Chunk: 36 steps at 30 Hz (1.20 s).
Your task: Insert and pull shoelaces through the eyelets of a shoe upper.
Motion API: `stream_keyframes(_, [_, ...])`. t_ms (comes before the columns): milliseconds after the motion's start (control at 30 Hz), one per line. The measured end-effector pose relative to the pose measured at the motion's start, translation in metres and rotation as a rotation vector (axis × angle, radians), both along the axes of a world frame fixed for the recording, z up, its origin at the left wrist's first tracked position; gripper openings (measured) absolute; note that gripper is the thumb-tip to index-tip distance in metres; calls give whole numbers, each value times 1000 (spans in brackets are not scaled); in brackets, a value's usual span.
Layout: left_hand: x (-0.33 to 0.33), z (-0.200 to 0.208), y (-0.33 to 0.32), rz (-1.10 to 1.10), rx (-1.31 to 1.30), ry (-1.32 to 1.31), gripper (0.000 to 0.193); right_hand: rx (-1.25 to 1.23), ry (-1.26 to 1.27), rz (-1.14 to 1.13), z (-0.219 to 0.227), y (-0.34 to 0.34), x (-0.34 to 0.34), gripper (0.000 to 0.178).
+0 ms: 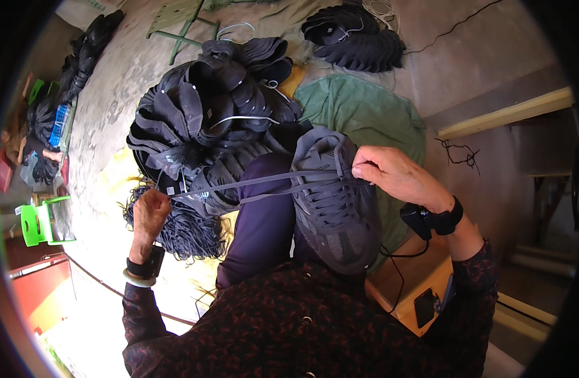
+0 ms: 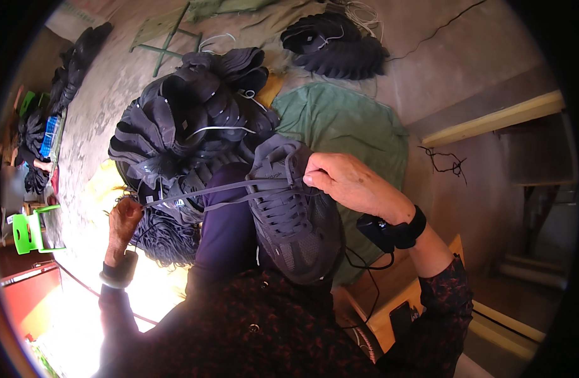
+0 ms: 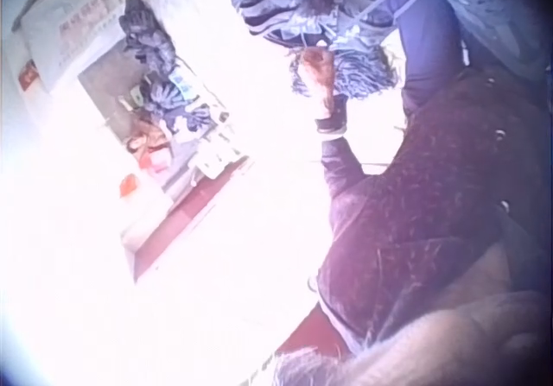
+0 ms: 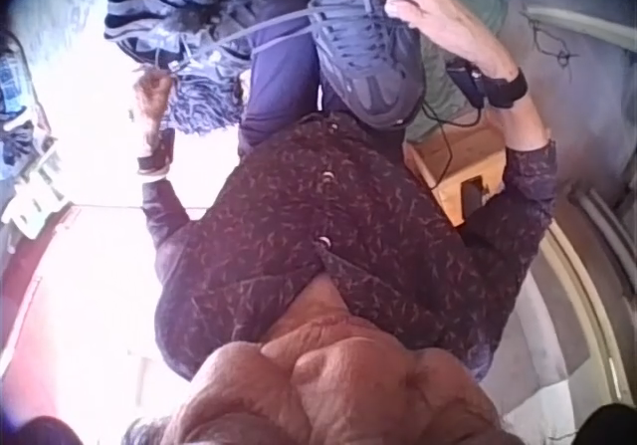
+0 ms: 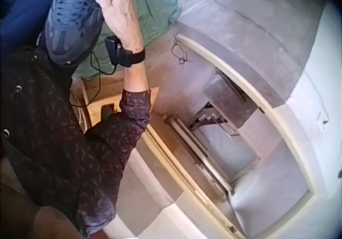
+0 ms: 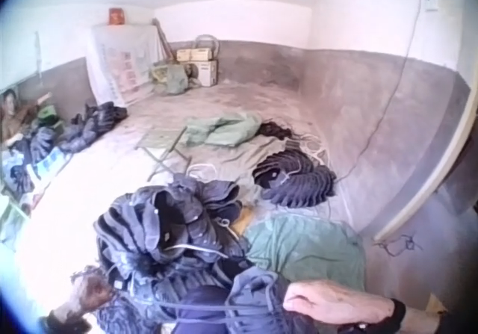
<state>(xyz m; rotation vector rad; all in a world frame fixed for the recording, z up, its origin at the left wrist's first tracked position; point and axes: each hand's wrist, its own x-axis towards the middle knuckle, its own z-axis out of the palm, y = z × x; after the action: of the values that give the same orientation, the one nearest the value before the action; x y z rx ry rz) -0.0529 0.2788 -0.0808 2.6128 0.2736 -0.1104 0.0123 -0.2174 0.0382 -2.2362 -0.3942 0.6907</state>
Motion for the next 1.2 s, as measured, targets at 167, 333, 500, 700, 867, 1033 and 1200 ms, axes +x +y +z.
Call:
stream_keyframes(167, [-7,-7,-4,29,-97,-16,9,32,82,-33,2,-6,1,16])
stream_keyframes(333, [-3,-20,-29,-253,-217,125,11,2,151,-67,4,-12,3,15])
stream_keyframes(500, [12,-5,-78,-446,-127,104,17,113,258,-170,5,-17,-2,19])
stream_keyframes(700, [35,38,-138,-419,-481,19,25,423,470,-376,-1,-24,-11,30])
stream_keyframes(867, [46,45,-172,-508,-641,21,27,949,713,-452,-28,-33,-23,48])
stream_keyframes(1033, [52,47,-181,-493,-716,77,23,1233,736,-405,-40,-29,-26,53])
stream_keyframes(1200, [52,54,-185,-481,-741,300,18,1132,704,-486,-45,-35,-26,51])
